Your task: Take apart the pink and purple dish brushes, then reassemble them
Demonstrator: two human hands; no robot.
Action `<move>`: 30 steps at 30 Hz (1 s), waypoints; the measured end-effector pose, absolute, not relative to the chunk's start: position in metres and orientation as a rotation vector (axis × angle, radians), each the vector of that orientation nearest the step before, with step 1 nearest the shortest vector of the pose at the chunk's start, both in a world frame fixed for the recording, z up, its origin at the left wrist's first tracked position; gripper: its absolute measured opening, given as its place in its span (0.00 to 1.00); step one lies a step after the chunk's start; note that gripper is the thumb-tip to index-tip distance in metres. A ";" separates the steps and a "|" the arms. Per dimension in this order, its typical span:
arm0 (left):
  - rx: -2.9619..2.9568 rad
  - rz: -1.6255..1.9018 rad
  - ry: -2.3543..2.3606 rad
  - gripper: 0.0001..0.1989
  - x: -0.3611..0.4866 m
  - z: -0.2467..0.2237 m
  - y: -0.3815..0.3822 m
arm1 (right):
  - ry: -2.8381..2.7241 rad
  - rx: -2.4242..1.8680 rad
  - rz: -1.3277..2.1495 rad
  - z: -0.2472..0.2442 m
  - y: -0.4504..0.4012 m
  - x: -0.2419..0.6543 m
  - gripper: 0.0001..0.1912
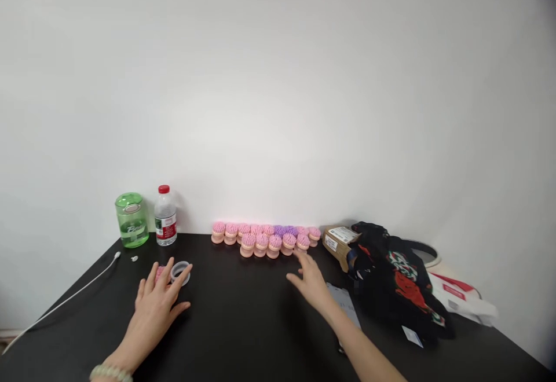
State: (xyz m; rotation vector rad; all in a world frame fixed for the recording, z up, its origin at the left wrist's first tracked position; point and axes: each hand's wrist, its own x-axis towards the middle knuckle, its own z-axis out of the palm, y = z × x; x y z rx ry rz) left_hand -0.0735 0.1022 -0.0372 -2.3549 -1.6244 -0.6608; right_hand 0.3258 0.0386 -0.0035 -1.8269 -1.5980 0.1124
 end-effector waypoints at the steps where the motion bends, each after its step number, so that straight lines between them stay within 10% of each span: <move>1: -2.382 -0.743 -1.584 0.29 -0.070 -0.037 0.099 | -1.540 -1.876 0.059 0.001 0.049 0.338 0.30; 17: -2.966 -1.282 -1.362 0.29 -0.014 -0.009 0.019 | -1.135 -1.920 -0.027 0.013 0.087 0.345 0.16; 30: -3.095 -1.490 -1.703 0.23 -0.005 -0.002 0.003 | -1.357 -1.141 0.960 -0.019 -0.028 0.170 0.23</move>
